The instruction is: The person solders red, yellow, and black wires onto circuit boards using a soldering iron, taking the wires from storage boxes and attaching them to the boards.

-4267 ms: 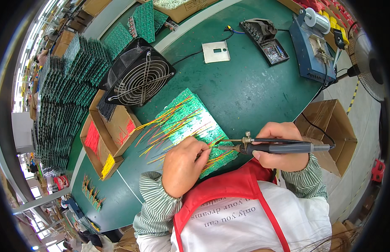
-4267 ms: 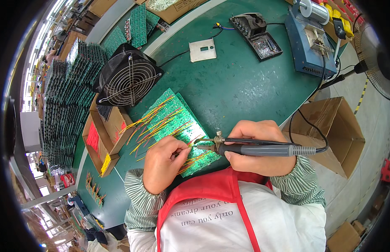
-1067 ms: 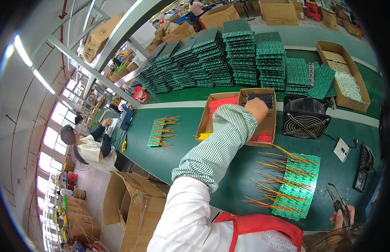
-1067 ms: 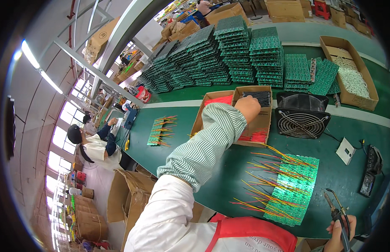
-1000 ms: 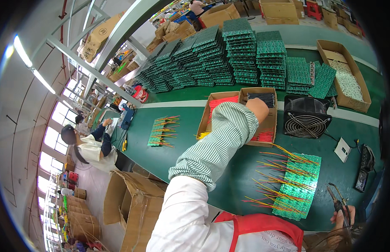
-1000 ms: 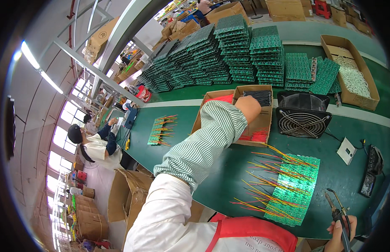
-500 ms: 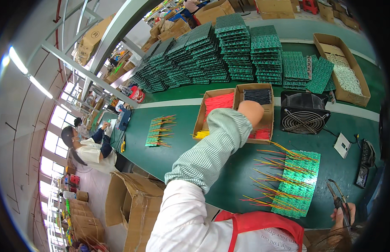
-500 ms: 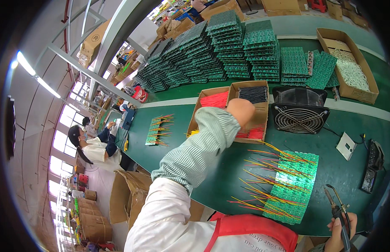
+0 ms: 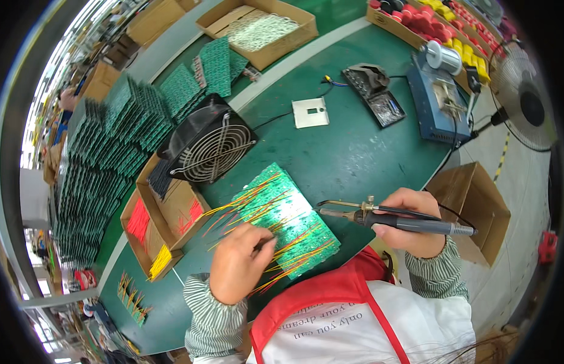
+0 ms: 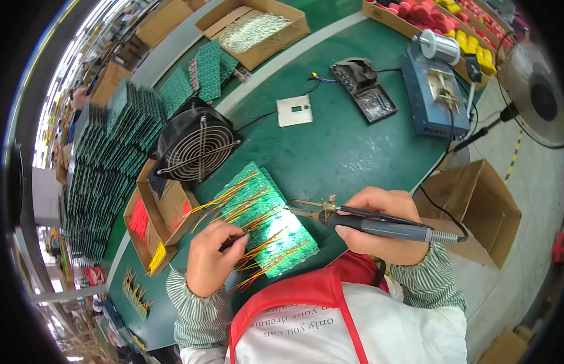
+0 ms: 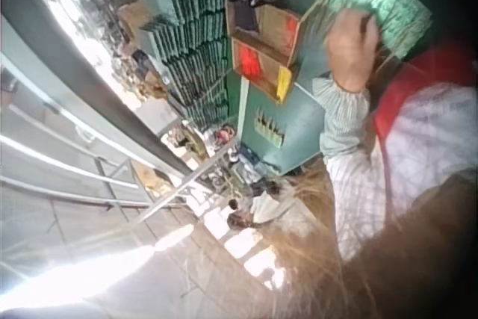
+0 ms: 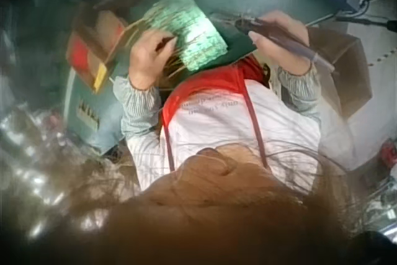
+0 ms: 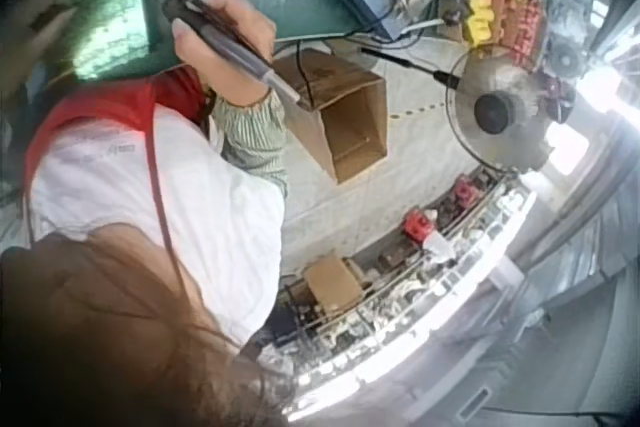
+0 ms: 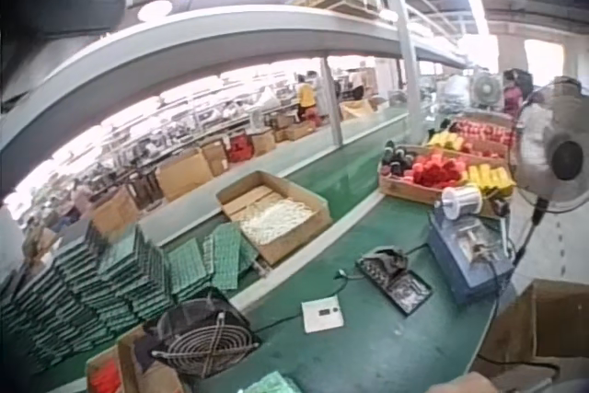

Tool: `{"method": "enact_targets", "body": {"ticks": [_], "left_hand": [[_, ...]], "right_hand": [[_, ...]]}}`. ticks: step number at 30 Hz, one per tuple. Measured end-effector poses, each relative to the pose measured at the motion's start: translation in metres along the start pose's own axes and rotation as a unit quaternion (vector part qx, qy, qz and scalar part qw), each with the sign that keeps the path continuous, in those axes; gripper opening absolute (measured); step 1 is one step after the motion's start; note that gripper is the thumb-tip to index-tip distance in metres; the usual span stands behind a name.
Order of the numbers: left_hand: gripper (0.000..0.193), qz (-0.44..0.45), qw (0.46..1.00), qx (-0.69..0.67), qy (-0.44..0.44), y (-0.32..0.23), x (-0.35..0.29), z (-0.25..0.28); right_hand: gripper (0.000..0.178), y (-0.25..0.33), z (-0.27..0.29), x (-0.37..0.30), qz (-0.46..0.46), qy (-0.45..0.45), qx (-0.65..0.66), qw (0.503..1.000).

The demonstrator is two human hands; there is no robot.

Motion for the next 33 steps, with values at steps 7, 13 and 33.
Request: {"method": "enact_targets", "body": {"ticks": [7,13,33], "left_hand": [[0.012,-0.019,0.999,-0.024,0.031,-0.016,0.004,-0.039],[0.013,-0.015,0.999,-0.015,0.032,-0.010,0.007,-0.057],[0.012,-0.016,0.999,-0.019,0.047,-0.008,0.012,-0.062]], "right_hand": [[0.020,0.003,0.016,-0.013,0.010,0.006,-0.026,1.000],[0.018,-0.007,0.011,-0.014,-0.030,0.038,-0.002,0.999],[0.018,-0.014,0.007,-0.008,-0.049,0.049,0.001,0.998]]}}
Point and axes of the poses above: each hand's wrist, its own x-axis towards the middle knuckle, its own z-axis out of the back of the hand, y = z × x, the point moved 3 cm from there along x, towards the middle knuckle, and after that the axes turned 10 degrees about -y, right-handed, at the moved point
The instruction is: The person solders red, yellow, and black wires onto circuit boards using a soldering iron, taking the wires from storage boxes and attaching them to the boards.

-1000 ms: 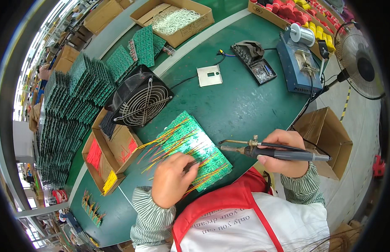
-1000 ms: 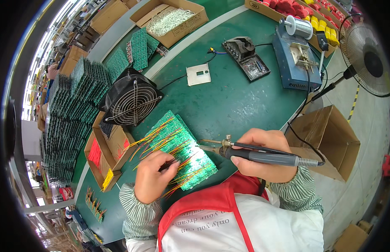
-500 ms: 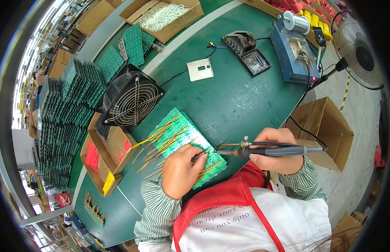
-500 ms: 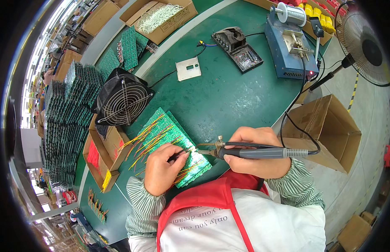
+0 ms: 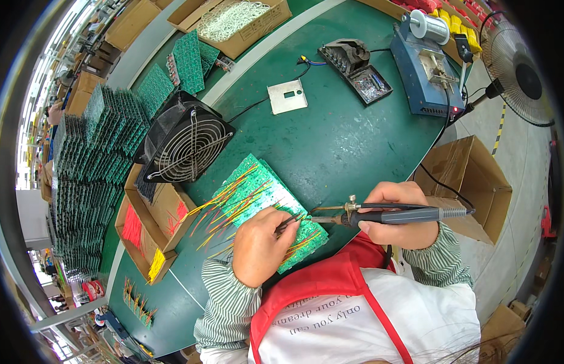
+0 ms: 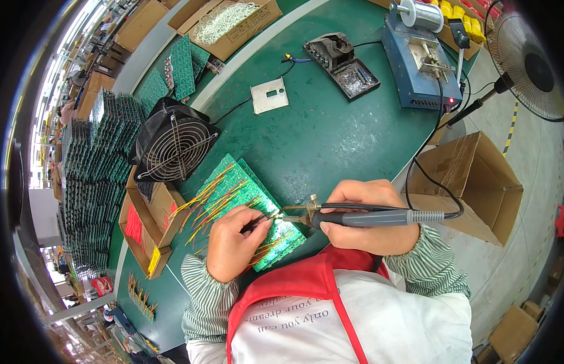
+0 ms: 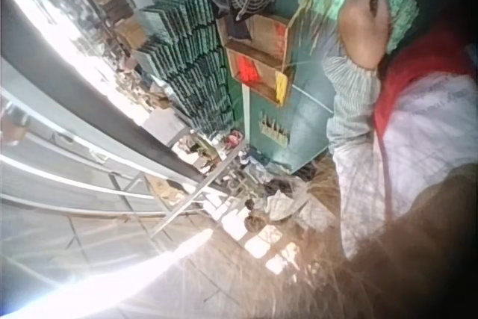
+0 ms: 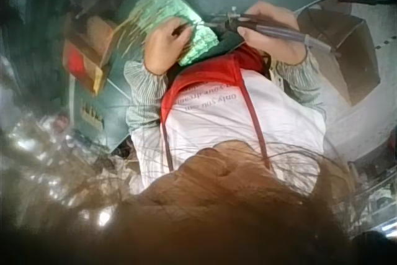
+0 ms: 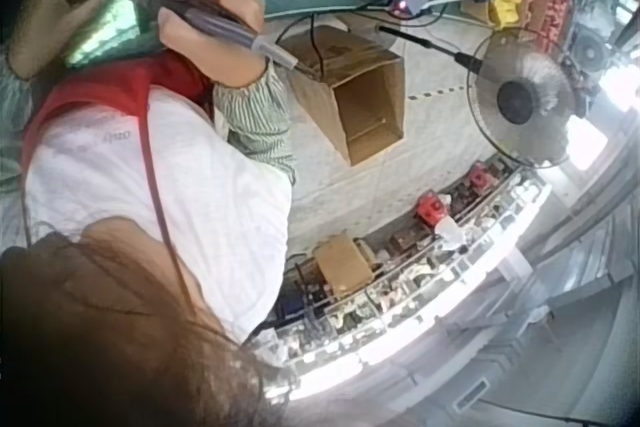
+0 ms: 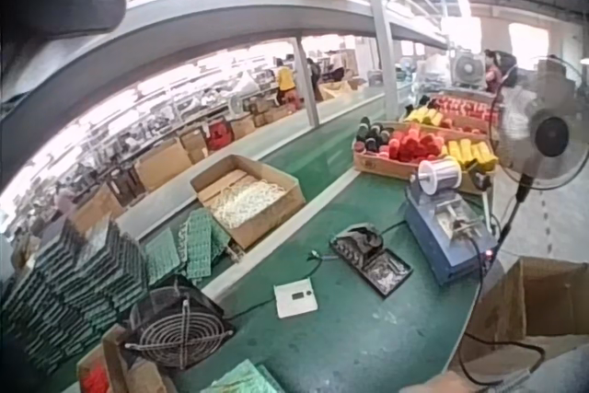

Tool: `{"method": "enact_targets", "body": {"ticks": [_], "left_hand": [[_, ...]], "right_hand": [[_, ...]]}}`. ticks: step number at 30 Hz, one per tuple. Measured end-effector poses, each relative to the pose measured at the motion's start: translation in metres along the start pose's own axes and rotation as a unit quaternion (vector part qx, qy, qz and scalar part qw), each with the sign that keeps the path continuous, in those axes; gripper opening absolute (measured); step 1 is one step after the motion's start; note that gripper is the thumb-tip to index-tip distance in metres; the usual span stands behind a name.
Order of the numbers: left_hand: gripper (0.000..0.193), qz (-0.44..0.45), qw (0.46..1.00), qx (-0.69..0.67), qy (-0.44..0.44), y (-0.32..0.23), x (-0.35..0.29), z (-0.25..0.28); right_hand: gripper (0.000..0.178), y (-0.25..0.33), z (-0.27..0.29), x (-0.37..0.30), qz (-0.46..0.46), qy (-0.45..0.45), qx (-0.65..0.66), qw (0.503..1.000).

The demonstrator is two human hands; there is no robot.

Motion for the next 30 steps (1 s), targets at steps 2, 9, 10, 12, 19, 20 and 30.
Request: {"method": "enact_targets", "body": {"ticks": [2,9,10,12,19,20,30], "left_hand": [[0.012,0.003,1.000,0.003,0.004,0.000,0.001,0.000],[0.012,-0.003,1.000,0.001,-0.005,-0.001,-0.002,0.001],[0.012,-0.003,1.000,0.001,-0.005,-0.001,-0.003,0.003],[0.011,-0.022,0.999,0.036,-0.022,-0.004,-0.009,0.013],[0.010,0.029,0.973,0.203,-0.105,0.002,-0.052,0.072],[0.010,0.060,0.982,0.157,-0.089,-0.004,-0.056,0.072],[0.013,0.091,0.996,0.012,0.013,0.008,-0.077,0.035]], "right_hand": [[0.018,0.000,0.002,-0.001,0.006,-0.007,-0.009,1.000],[0.018,0.005,0.008,-0.006,0.043,-0.030,-0.011,0.999],[0.018,0.006,0.008,-0.007,0.043,-0.029,-0.013,0.999],[0.018,0.009,0.008,-0.009,0.049,-0.023,-0.017,0.998],[0.016,0.013,0.000,-0.023,0.039,0.003,-0.014,0.999],[0.016,0.012,-0.005,-0.024,0.048,0.002,0.002,0.999],[0.015,0.017,-0.039,-0.031,0.010,0.072,0.032,0.997]]}}
Point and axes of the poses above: each hand's wrist, its own x-axis towards the middle knuckle, its own z-axis out of the back of the hand, y = z × x, the point moved 3 cm from there along x, towards the middle knuckle, and after that the axes turned 10 degrees about -y, right-handed, at the moved point
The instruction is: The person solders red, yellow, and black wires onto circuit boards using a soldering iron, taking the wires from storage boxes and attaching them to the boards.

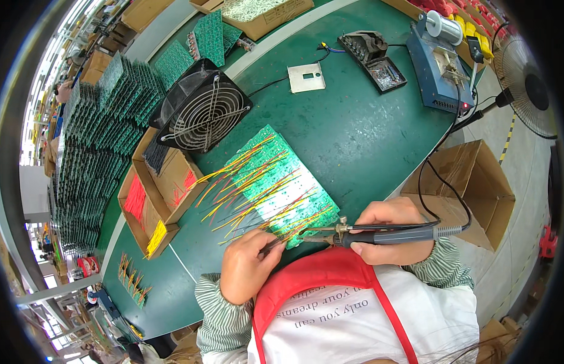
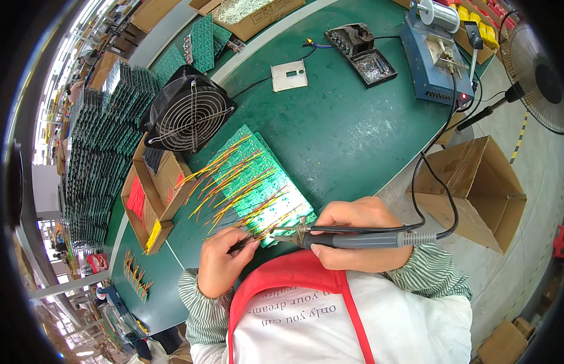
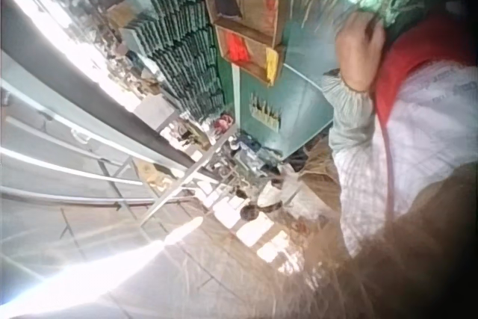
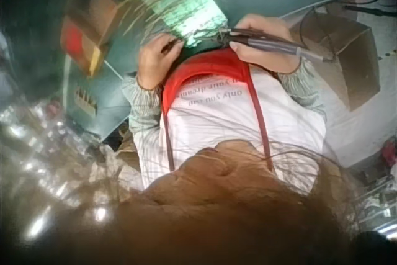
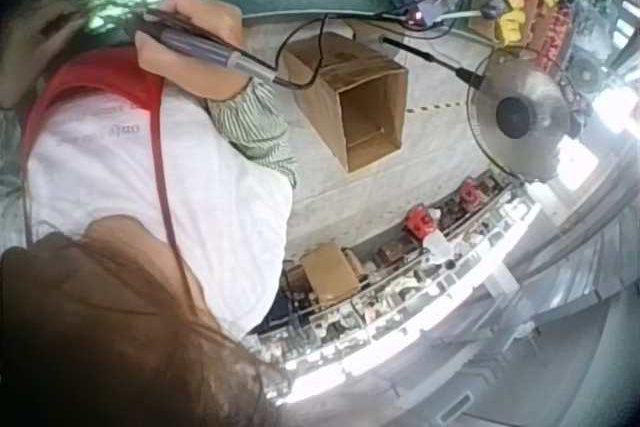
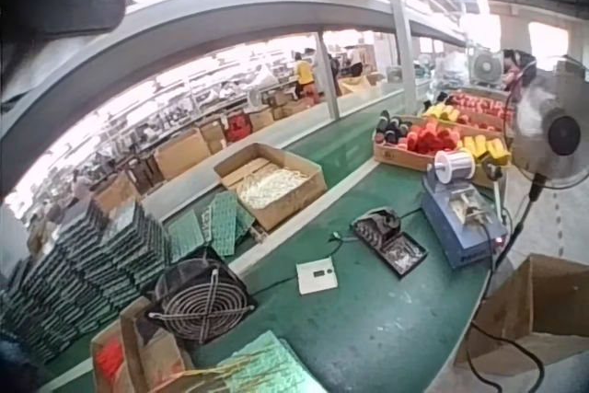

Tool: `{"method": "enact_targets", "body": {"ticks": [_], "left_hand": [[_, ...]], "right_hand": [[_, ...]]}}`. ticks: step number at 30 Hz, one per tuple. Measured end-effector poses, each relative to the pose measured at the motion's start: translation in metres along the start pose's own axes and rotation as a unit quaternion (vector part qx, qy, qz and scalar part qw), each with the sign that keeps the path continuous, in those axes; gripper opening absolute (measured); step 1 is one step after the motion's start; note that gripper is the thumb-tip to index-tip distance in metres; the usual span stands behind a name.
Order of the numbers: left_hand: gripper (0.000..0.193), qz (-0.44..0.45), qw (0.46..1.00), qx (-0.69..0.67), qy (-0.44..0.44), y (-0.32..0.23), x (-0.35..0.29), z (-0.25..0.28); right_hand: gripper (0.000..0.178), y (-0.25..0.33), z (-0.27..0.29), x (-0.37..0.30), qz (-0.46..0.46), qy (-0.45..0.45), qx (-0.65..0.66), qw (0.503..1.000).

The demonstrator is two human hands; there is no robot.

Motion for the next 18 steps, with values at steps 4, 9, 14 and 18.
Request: {"method": "enact_targets", "body": {"ticks": [4,9,14,18], "left_hand": [[0.013,-0.009,1.000,-0.027,0.006,0.0043,0.0021,-0.0020],[0.013,0.003,0.999,-0.038,0.020,0.0063,0.0041,-0.0025],[0.012,0.005,0.998,-0.038,0.040,0.0068,0.0060,-0.0021],[0.012,0.001,0.998,-0.039,0.047,0.0104,0.0070,-0.0027]], "right_hand": [[0.016,-0.0018,-0.0054,0.0013,0.006,0.001,-0.004,1.000],[0.016,-0.0042,-0.0089,0.0048,-0.007,0.015,-0.010,1.000],[0.016,-0.0062,-0.0105,0.0071,0.002,0.016,-0.016,1.000],[0.016,-0.0080,-0.0110,0.0097,-0.001,0.024,-0.009,1.000]]}}
Point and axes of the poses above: each hand's wrist, its own x-axis towards the middle knuckle, its own z-axis out of the back of the hand, y = z × x, the point moved 3 cm from there along x, towards the middle knuckle, and after that the axes turned 10 degrees about -y, right-handed, at the moved point
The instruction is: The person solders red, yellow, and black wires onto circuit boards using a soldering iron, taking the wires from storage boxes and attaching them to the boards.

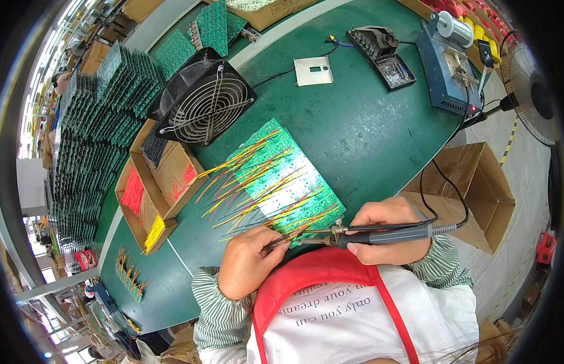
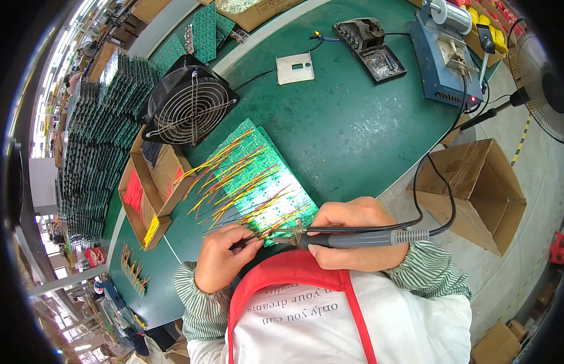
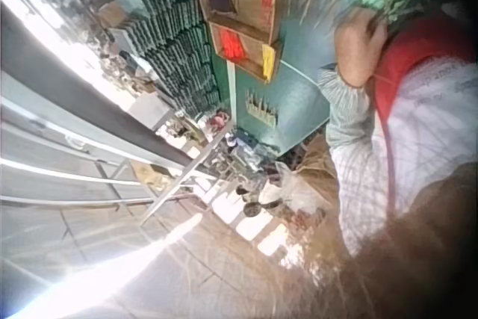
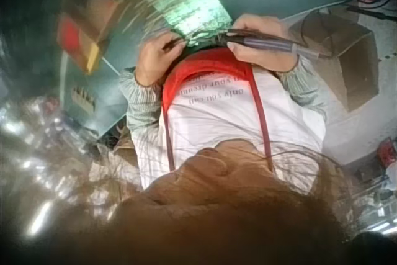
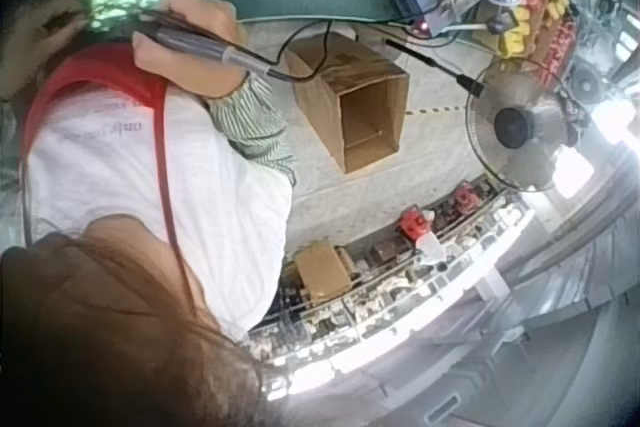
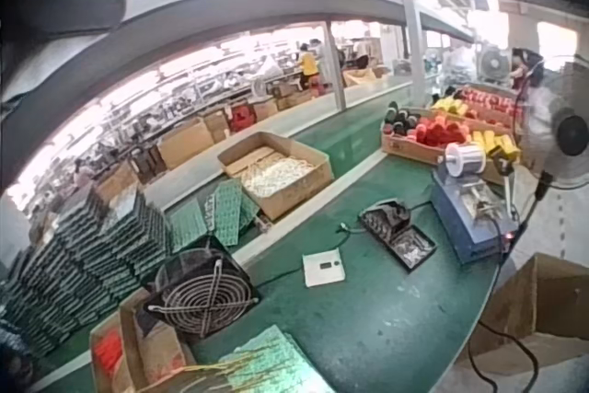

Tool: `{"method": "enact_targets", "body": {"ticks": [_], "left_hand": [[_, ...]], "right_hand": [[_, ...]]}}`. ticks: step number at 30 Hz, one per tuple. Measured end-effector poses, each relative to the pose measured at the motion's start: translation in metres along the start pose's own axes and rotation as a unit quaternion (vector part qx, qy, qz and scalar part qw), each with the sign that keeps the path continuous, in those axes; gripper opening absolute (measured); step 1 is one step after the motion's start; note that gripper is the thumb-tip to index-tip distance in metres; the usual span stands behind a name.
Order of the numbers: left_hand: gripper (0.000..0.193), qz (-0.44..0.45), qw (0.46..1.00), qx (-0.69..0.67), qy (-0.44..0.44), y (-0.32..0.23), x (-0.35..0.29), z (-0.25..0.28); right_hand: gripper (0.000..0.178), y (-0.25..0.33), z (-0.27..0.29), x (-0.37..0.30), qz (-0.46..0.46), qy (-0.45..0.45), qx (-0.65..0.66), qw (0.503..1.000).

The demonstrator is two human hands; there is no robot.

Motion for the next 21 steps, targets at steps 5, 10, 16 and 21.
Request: {"method": "enact_targets", "body": {"ticks": [5,10,16,21], "left_hand": [[0.013,-0.002,1.000,-0.004,0.009,-0.002,0.002,0.001],[0.012,0.005,1.000,-0.004,0.005,-0.001,0.000,0.000],[0.010,-0.033,0.998,0.028,-0.040,-0.006,-0.002,0.011],[0.010,-0.043,0.925,0.227,-0.301,-0.021,-0.012,0.045]], "right_hand": [[0.017,0.000,0.002,-0.001,0.014,-0.004,-0.003,1.000],[0.017,0.003,0.008,-0.002,0.015,-0.008,-0.003,1.000],[0.017,0.006,0.013,-0.005,0.024,-0.014,-0.006,1.000],[0.016,0.007,0.018,-0.008,0.012,-0.019,-0.021,1.000]]}}
Point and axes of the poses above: each hand's wrist, its own x-axis towards the middle knuckle, its own z-axis out of the back of the hand, y = z × x, the point moved 3 cm from there along x, towards the middle knuckle, and after that the axes turned 10 degrees about -y, right-handed, at the moved point
